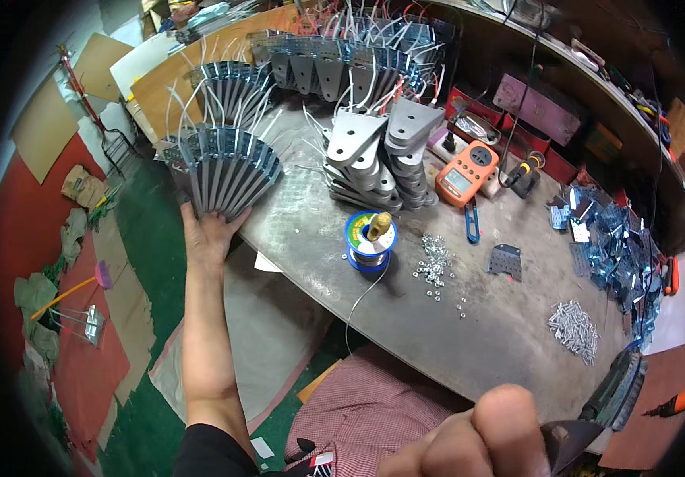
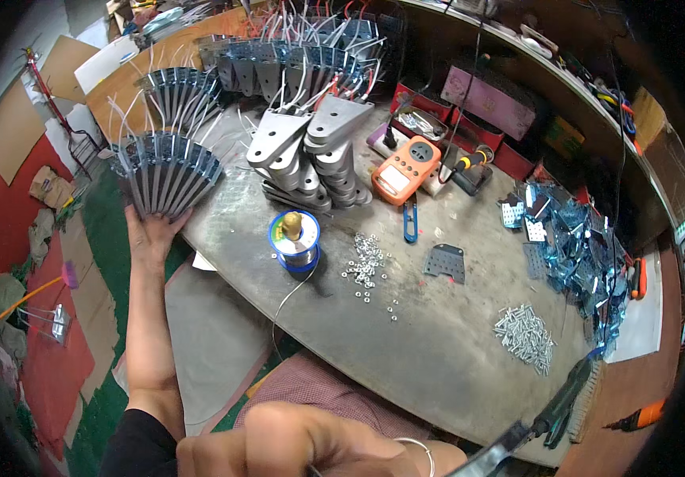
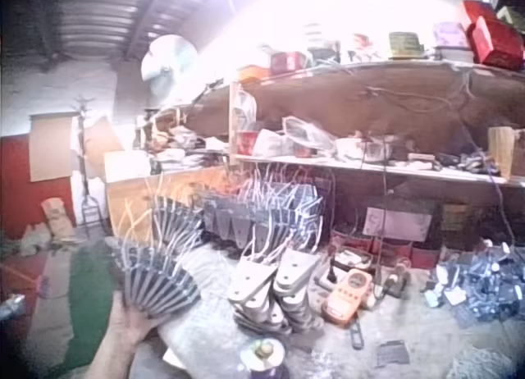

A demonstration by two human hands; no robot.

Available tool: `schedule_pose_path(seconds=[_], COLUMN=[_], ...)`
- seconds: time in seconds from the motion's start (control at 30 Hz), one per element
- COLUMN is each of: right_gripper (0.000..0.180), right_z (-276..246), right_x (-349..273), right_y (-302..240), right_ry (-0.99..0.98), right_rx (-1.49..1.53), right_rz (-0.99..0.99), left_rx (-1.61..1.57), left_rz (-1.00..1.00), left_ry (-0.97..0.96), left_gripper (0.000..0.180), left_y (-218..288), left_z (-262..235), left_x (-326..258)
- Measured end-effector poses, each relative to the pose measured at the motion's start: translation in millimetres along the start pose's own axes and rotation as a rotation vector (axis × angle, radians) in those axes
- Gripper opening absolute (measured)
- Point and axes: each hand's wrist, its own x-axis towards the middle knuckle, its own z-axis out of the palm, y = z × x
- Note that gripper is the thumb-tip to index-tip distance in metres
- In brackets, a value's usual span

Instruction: The person assembles metal plates and wires using an electric screwdriver to secure them with screws and nuts.

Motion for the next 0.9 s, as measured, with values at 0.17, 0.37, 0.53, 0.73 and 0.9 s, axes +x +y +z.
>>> schedule_pose_path(seconds=[0.17, 0.37, 0.53, 0.73, 0.9], right_gripper=[0.024, 0.025, 0.023, 0.022, 0.028], right_z=[4, 30, 8, 41, 47], right_x=[-9, -20, -74, -115, -140], right_y=[-11, -82, -138, -192, -217], right_ry=[0.024, 0.469, 0.848, 0.922, 0.898], right_rx=[-0.060, -0.742, -1.010, -1.273, -1.604], right_rz=[0.043, 0.284, -0.152, -0.310, -0.415], left_rx=[0.029, 0.052, 0.080, 0.098, 0.149], left_rz=[0.054, 0.060, 0.041, 0.014, 0.009], left_ry=[0.074, 0.066, 0.065, 0.058, -0.013], left_gripper=[0.074, 0.081, 0.099, 0.085, 0.086], left_y=[-6, -13, -2, -13, -18], left_z=[16, 31, 8, 19, 16], left_x=[1, 46, 101, 156, 188])
